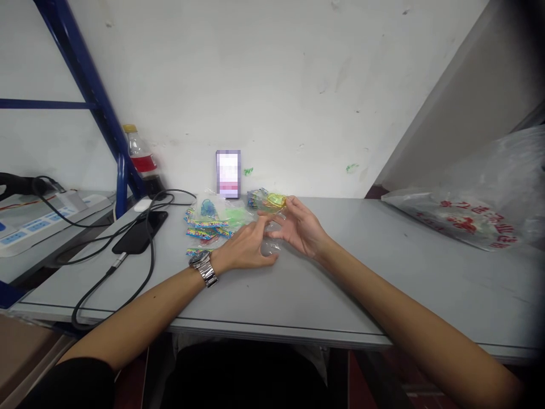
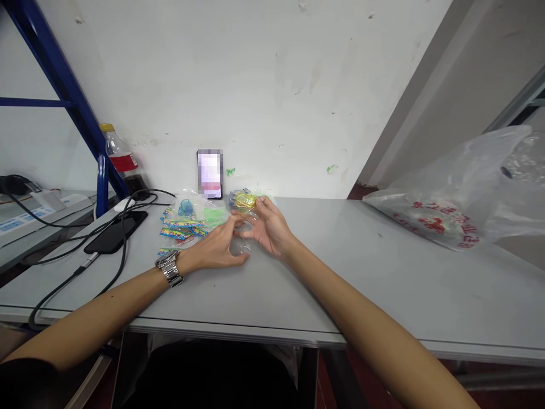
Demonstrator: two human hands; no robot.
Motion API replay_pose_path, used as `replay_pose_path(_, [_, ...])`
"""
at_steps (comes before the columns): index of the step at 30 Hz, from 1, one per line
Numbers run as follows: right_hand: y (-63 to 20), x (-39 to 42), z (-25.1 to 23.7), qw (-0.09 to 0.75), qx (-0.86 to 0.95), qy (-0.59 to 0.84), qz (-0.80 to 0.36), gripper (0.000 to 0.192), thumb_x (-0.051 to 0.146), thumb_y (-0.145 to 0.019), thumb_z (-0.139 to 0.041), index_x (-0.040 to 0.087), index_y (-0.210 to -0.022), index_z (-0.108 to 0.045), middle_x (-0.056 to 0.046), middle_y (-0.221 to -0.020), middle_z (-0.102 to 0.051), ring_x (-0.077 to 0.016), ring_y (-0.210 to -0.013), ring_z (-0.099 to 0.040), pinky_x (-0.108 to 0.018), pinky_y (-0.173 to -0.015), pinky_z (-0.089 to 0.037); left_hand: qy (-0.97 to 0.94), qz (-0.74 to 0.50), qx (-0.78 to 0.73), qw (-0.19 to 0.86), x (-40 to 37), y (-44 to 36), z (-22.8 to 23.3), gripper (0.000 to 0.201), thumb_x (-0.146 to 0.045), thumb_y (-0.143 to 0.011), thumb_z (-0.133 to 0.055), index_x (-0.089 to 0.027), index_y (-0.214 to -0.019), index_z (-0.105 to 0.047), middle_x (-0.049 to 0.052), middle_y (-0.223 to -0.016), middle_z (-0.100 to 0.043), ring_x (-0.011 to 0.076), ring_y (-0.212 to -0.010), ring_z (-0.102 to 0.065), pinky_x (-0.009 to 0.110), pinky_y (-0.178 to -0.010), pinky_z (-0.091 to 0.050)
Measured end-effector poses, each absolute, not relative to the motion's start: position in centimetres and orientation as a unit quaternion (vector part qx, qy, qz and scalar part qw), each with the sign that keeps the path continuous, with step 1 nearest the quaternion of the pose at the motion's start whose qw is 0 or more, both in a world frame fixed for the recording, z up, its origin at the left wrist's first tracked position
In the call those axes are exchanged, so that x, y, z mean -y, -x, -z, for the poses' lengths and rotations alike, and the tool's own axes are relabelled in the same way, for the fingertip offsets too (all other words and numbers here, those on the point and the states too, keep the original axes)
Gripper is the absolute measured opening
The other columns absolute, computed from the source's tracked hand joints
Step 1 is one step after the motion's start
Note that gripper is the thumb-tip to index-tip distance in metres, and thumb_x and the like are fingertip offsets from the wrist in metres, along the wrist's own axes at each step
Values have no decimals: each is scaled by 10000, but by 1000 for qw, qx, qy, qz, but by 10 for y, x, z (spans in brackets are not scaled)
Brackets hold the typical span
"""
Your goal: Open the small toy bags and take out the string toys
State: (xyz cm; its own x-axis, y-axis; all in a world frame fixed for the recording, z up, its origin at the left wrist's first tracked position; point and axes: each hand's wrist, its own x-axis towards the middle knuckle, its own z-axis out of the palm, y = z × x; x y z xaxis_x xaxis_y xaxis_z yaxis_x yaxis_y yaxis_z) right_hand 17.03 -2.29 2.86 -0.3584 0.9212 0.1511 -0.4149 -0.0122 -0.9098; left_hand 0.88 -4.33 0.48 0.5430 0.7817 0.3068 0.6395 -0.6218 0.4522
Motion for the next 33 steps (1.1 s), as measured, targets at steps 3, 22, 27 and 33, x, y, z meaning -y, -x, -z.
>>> replay_pose_path(3, [-173, 22, -30, 495, 489, 251, -673, 383, 451, -813, -662, 236, -760, -349, -17, -1084, -604, -271, -1130, -582, -514, -788, -567, -868, -266, -400, 124, 40, -7, -2, 701, -313, -742, -624, -178, -1345, -293, 151, -1211, -572, 306, -1117, -577, 459, -901, -490])
replay_pose_path(22, [-187, 10, -38, 461, 527, 434, -567, 214, 239, -800, -572, 187, -611, -487, -14, -707, -518, -121, -616, -530, -313, -610, -552, -851, -275, -439, 83, 30, 8, -3, 828, -376, -755, -634, -152, -1423, -199, 149, -1177, -564, 306, -1089, -559, 472, -963, -449])
replay_pose_path(27, [-188, 9, -35, 436, 560, 455, -538, 218, 223, -804, -567, 186, -601, -501, -4, -635, -552, -93, -499, -503, -264, -523, -482, -854, -270, -435, 91, 31, 8, -3, 883, -380, -750, -642, -133, -1454, -170, 151, -1163, -577, 312, -1097, -555, 473, -964, -447])
replay_pose_path(33, [-186, 7, -28, 416, 595, 479, -494, 160, 229, -847, -558, 178, -703, -512, -31, -665, -667, -51, -322, -419, -241, -402, -386, -856, -265, -434, 89, 32, 6, -2, 930, -380, -740, -642, -118, -1480, -144, 171, -1164, -581, 328, -1123, -552, 488, -952, -450])
